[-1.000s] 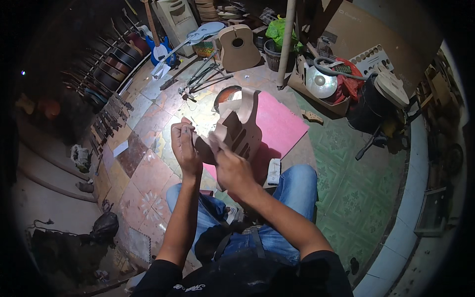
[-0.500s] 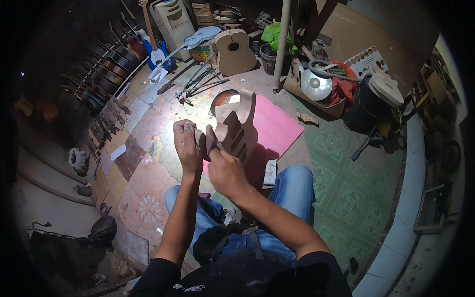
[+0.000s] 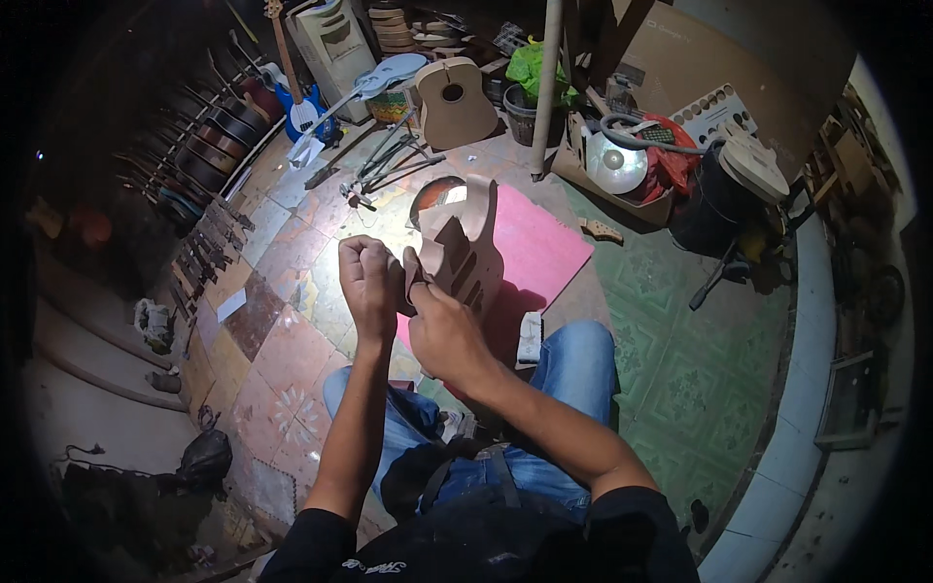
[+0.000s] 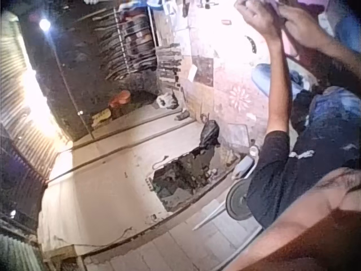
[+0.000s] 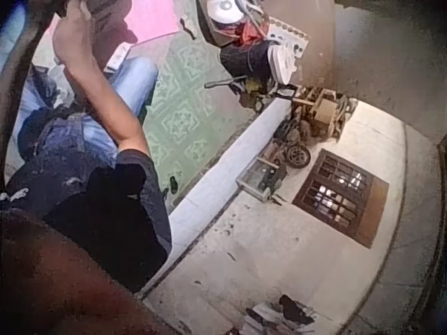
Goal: The person holds a wooden guitar body and sands its edges using a sanding block, frequently turning the instrument to reach different sides.
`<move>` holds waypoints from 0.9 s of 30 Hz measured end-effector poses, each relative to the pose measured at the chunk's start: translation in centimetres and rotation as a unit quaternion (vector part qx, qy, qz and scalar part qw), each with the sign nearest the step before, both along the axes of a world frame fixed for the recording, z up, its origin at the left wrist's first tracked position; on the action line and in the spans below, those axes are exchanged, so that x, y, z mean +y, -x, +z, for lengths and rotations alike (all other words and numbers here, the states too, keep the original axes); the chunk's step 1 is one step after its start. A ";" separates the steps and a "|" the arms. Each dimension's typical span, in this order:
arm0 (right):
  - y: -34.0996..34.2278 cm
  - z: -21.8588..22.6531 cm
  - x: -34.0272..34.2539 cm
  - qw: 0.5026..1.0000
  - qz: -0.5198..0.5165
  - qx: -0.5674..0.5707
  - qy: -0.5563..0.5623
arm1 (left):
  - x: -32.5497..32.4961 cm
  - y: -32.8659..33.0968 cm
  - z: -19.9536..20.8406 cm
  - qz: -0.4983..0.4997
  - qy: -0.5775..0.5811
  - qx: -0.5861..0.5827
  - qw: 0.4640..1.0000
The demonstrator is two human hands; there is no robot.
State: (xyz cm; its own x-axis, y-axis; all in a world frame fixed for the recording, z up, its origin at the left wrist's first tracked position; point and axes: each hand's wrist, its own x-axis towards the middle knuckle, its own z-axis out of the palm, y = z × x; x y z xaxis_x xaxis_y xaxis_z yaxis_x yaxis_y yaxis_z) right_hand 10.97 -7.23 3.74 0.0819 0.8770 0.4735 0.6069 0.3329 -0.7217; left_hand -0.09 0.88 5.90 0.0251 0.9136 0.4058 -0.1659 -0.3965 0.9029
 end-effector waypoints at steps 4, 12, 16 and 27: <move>-3.3 -4.7 0.2 0.997 -0.024 -0.074 0.029 | 0.0 -0.2 0.4 0.092 -0.111 0.169 0.975; -9.3 -0.3 4.8 0.953 -0.194 -0.158 -0.172 | 0.8 1.4 -0.2 0.065 -0.102 0.158 0.980; -7.5 -1.0 -1.8 0.892 0.061 0.408 0.184 | 1.2 1.9 -0.3 0.178 -0.259 0.257 0.914; -6.8 0.3 -5.5 0.688 0.280 0.634 0.213 | -2.1 3.7 3.7 -0.046 -0.168 0.278 0.945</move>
